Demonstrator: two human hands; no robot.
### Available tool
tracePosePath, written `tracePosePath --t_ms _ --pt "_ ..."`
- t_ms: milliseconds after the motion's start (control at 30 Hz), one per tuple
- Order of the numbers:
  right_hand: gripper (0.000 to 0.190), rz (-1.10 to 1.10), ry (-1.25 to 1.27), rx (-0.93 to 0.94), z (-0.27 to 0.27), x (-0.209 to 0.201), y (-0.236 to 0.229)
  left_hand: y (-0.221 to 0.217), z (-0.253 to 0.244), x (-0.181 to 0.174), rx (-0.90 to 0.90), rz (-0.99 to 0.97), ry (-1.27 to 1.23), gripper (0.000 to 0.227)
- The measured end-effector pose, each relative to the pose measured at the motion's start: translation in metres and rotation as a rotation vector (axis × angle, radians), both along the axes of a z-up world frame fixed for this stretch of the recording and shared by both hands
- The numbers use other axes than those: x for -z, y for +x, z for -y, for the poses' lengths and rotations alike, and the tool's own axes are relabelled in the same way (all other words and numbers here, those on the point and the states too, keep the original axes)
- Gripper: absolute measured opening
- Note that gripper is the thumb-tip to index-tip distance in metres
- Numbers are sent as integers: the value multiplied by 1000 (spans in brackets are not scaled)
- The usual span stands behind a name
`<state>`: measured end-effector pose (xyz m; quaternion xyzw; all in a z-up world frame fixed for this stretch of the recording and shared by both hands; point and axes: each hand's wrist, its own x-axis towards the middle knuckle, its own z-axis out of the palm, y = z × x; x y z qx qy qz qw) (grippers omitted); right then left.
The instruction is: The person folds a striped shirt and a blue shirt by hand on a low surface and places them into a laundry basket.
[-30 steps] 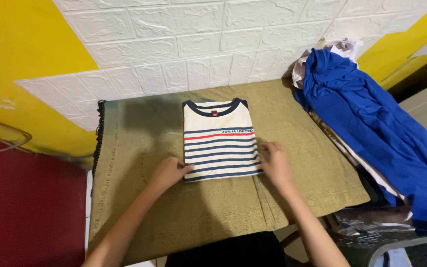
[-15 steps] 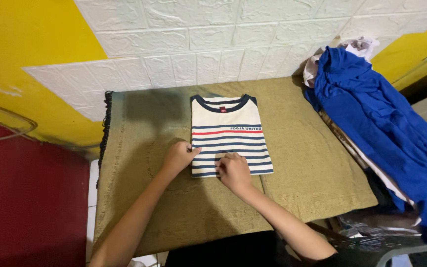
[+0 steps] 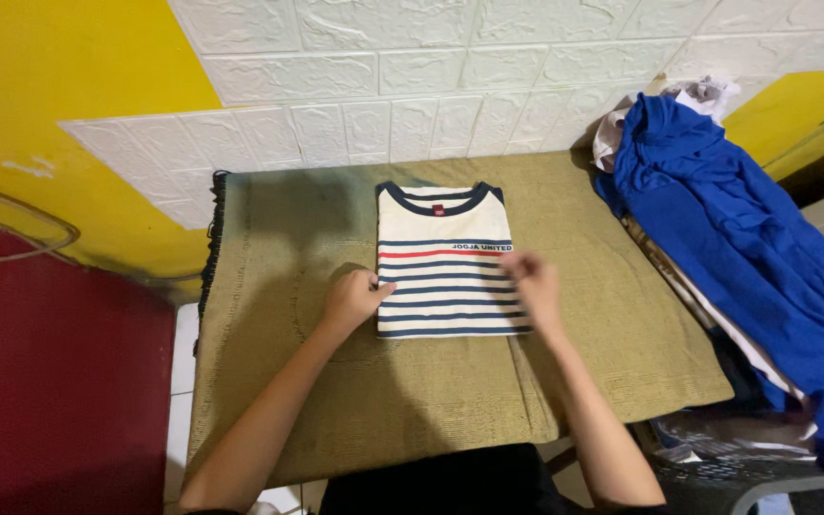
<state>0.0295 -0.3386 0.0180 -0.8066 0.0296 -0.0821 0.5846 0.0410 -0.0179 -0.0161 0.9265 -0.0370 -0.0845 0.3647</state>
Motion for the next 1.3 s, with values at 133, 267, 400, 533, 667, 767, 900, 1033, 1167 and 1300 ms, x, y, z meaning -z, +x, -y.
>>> tracePosePath --t_ms 133,267,400,533,667,767,900,1033,1167,1300 --pt "58 466 -606 393 69 12 30 9 -2 5 -1 -123 20 37" --pt "32 15 -283 198 89 51 61 34 -7 8 -108 -403 -300 36" --pt "29 -278 180 7 65 89 82 58 0 11 -177 -244 -333 46" --pt "37 -200 -239 104 30 90 90 60 28 13 -269 295 -90 45" --pt "40 -104 -556 246 8 72 85 57 40 16 -312 364 92 41" --pt "36 -131 -709 303 2 65 75 60 39 23 -332 250 193 37" --pt "32 -116 -795 307 -1 62 67 63 38 40 -330 321 288 31" --pt "36 -111 -783 262 5 59 77 76 36 52 -362 398 299 31" --pt "41 -157 -736 222 14 63 108 105 28 53 -337 380 192 42" --pt "39 -86 -641 248 13 80 154 143 37 49 -478 440 215 47"
